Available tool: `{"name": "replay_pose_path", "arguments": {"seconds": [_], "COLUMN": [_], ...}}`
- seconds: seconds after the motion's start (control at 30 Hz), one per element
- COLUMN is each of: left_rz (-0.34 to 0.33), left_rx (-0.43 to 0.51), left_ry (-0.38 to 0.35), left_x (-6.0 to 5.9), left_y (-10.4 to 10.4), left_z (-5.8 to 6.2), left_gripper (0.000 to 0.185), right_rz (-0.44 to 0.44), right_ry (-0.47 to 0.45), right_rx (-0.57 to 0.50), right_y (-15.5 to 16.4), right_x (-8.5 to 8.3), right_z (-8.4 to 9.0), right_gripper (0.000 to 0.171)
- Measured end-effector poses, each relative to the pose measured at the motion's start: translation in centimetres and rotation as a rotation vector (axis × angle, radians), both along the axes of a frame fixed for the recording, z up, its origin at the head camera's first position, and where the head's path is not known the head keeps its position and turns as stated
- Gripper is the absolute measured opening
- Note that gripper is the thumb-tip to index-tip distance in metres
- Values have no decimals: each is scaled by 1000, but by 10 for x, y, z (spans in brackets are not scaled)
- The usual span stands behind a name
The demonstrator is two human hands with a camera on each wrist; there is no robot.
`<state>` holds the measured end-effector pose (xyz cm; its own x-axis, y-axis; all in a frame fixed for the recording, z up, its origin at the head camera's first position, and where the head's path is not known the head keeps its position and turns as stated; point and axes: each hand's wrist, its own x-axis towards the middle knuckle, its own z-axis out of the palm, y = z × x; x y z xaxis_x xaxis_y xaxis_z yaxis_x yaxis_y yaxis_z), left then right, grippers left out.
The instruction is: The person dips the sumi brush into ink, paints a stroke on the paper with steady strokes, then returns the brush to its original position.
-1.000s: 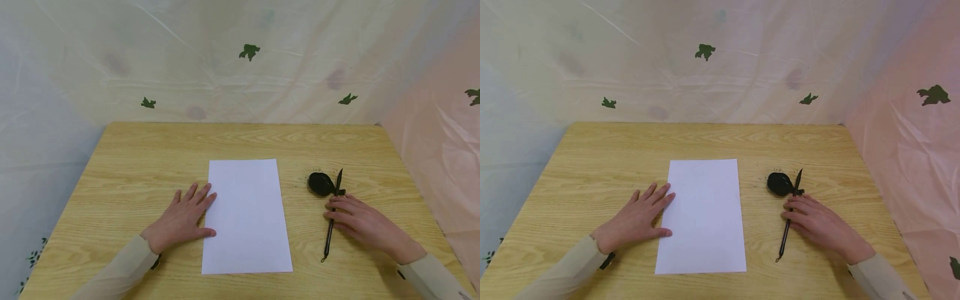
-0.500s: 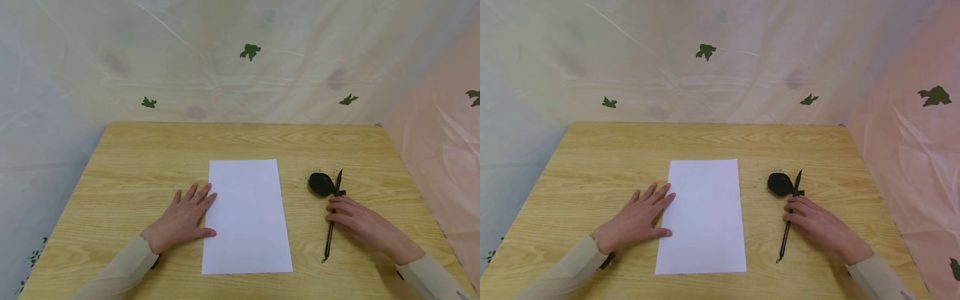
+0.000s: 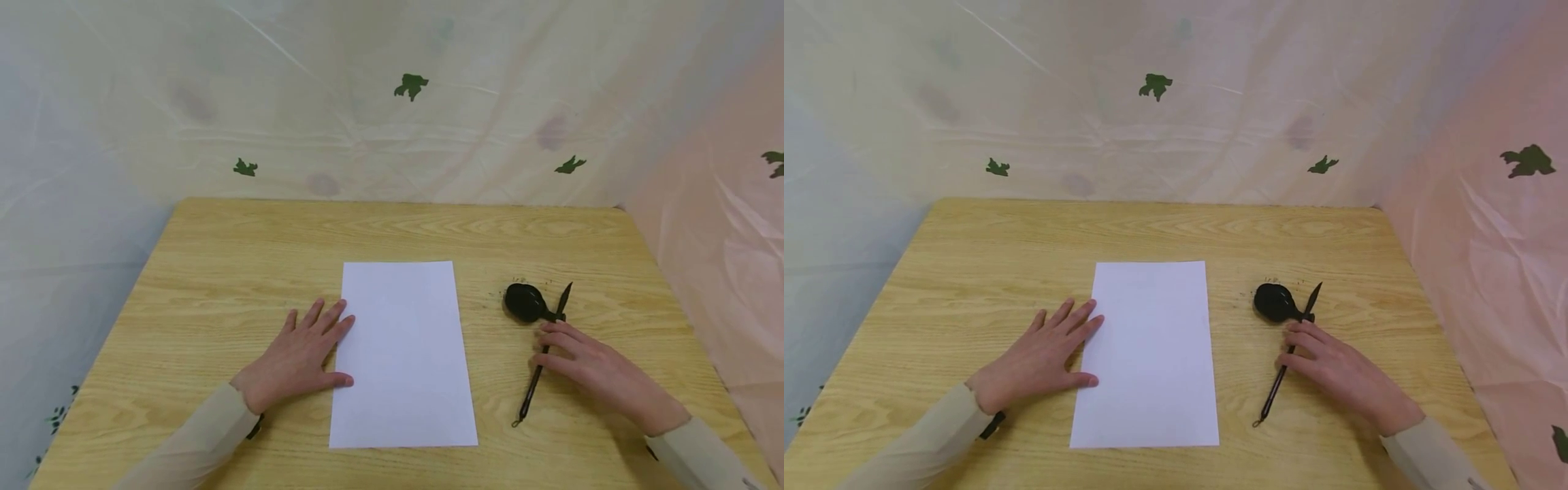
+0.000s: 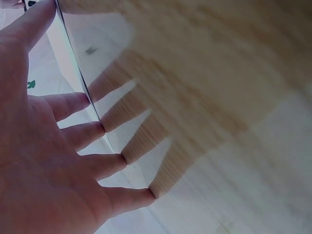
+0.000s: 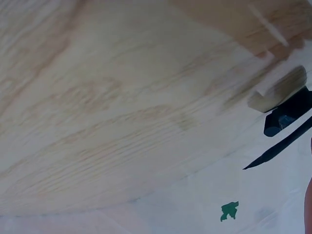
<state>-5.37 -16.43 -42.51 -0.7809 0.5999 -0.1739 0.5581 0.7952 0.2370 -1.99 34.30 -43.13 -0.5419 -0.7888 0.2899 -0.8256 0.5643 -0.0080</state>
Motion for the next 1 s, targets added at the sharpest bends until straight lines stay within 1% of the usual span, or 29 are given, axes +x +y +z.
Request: {"name": "replay_pose_path", "arguments": {"seconds": [0.13,0.27,0.37,0.43,0.6,0.7,0.83,1.0], "left_rz": [1,3,4,8,18,16,9,7], "left_rx": [2,4,3,3,4,5,8,11], "left_ry": [-1,0,-2,-12,-34,-37,-26,-22], "left_x": [0,1,1,1,0,0,0,0], "left_y": [0,-1,-1,0,0,0,0,-1], "left_z": [0,0,0,1,2,1,1,1], "left_gripper": [98,98,98,98,97,97,98,98], "right_rz": [-6,-39,-57,-61,-50,-64,-109,-125], "right_ry": [39,73,112,121,126,143,215,307], "right_rx": [-12,-9,-26,-52,-156,-194,-242,-389], "right_y": [-2,-4,-5,-6,-9,-13,-20,-33], "right_x": [1,2,2,1,-4,-5,-5,-10], "right_z": [7,17,23,26,33,37,43,48], "right_gripper": [64,63,61,60,55,51,45,35]}}
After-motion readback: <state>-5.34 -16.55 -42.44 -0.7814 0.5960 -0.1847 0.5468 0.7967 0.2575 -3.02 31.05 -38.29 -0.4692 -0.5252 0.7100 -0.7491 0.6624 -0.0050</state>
